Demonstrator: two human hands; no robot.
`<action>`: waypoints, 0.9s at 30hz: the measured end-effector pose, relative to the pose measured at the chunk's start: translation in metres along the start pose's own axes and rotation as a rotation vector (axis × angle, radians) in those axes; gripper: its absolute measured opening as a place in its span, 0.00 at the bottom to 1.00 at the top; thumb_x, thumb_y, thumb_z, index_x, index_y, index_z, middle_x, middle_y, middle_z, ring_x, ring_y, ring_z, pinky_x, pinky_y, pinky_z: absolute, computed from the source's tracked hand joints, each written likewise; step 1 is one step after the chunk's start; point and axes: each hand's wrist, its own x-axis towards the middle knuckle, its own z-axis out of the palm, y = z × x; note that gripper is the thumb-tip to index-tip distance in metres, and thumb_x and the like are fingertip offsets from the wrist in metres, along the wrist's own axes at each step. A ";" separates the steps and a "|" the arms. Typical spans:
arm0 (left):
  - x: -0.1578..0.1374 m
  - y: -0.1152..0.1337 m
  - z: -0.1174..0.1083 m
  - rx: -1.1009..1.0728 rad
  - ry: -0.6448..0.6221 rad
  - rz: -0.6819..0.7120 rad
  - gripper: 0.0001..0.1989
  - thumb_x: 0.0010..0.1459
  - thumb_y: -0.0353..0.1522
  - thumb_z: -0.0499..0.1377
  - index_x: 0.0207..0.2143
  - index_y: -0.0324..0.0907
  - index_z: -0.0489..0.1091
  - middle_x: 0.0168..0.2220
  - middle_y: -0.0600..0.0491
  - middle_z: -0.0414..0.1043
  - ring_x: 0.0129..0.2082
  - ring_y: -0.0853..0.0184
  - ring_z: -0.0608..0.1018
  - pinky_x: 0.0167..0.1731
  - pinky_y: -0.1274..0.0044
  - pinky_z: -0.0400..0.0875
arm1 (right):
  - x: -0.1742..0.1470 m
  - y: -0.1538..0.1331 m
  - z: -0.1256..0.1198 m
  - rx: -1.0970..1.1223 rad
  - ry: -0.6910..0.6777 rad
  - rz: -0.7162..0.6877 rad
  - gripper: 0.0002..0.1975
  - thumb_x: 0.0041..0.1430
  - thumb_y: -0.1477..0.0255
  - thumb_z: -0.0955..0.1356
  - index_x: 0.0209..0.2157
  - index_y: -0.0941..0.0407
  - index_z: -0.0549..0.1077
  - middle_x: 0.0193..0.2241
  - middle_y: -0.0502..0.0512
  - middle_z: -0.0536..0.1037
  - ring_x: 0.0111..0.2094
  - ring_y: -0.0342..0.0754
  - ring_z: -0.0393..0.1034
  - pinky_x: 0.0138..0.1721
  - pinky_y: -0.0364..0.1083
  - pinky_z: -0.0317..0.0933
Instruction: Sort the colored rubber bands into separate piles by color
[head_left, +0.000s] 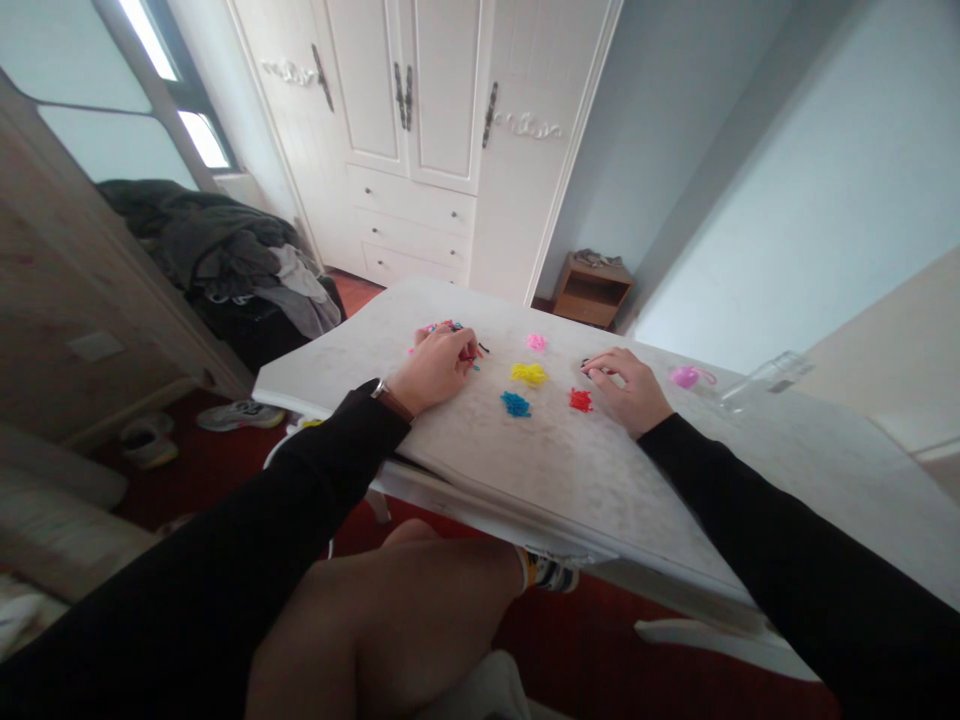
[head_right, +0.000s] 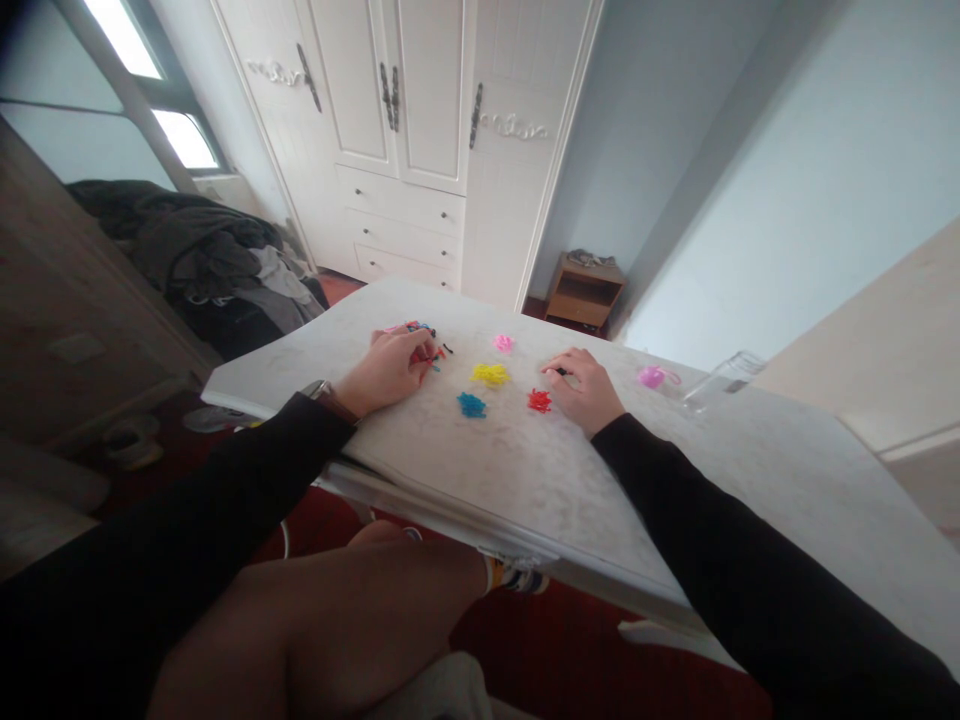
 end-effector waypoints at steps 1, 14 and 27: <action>0.000 0.000 -0.001 -0.009 0.016 -0.006 0.09 0.55 0.22 0.58 0.36 0.44 0.71 0.36 0.49 0.80 0.45 0.54 0.79 0.52 0.60 0.64 | 0.000 0.000 0.000 0.001 0.001 -0.001 0.08 0.64 0.72 0.68 0.33 0.51 0.80 0.37 0.56 0.84 0.43 0.57 0.76 0.50 0.59 0.68; 0.002 0.007 -0.007 -0.331 0.253 -0.056 0.06 0.59 0.26 0.60 0.37 0.44 0.67 0.33 0.54 0.77 0.34 0.66 0.78 0.37 0.73 0.74 | 0.000 -0.001 0.001 0.002 0.003 0.005 0.09 0.64 0.71 0.67 0.31 0.51 0.80 0.37 0.57 0.84 0.43 0.57 0.77 0.51 0.60 0.69; 0.002 0.007 -0.003 -0.592 0.232 -0.042 0.11 0.54 0.29 0.67 0.35 0.44 0.67 0.35 0.53 0.80 0.37 0.64 0.84 0.39 0.73 0.80 | 0.000 0.001 0.001 -0.012 0.004 -0.012 0.09 0.64 0.71 0.67 0.32 0.51 0.79 0.37 0.56 0.84 0.43 0.57 0.76 0.50 0.60 0.69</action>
